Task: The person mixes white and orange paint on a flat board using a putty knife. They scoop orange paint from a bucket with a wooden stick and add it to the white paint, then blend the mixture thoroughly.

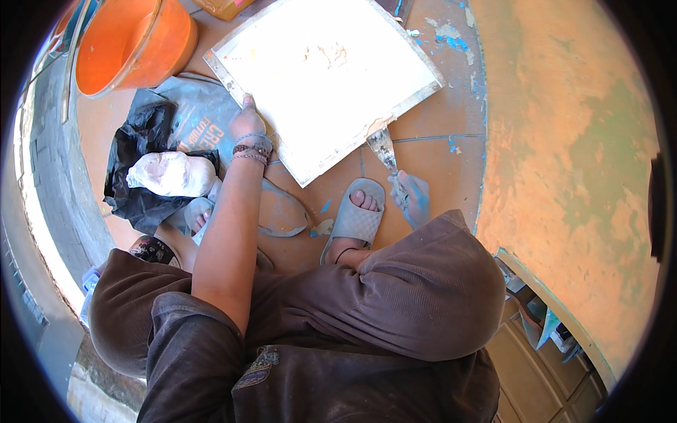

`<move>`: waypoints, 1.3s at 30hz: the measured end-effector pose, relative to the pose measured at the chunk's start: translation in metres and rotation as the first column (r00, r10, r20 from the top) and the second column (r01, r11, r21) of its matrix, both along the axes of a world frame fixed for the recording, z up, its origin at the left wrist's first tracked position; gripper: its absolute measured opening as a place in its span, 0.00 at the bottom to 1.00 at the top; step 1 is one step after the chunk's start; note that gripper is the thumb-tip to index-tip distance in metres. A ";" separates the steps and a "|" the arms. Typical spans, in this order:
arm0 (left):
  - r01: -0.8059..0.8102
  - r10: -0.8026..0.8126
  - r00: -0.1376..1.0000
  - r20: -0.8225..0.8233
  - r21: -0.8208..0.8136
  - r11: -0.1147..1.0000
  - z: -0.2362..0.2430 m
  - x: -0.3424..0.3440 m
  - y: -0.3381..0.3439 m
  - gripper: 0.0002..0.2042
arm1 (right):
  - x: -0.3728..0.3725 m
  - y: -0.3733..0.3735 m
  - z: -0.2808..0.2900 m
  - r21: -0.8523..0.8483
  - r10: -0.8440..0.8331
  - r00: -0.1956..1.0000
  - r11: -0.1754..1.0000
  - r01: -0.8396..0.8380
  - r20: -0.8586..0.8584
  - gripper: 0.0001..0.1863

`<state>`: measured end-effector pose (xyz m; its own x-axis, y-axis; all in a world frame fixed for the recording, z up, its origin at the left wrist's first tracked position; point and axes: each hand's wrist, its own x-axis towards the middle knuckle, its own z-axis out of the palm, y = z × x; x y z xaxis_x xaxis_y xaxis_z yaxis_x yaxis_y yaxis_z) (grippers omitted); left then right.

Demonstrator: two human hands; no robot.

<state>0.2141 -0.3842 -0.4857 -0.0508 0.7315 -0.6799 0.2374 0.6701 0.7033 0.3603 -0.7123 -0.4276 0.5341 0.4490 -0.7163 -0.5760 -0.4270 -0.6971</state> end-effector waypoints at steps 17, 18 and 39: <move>0.069 -0.054 0.993 -0.106 0.148 0.987 -0.003 -0.004 -0.011 0.20 | 0.060 0.092 0.061 -0.583 0.626 0.058 0.753 -0.306 0.778 0.19; 0.068 -0.055 0.995 -0.083 0.150 0.986 0.002 -0.001 -0.010 0.19 | 0.070 0.091 0.053 -0.579 0.610 0.008 0.755 -0.308 0.792 0.18; 0.164 -0.150 0.985 -0.084 0.197 0.967 -0.003 -0.014 -0.007 0.18 | 0.213 0.336 0.011 -0.832 0.582 -0.625 0.181 -0.525 0.521 0.17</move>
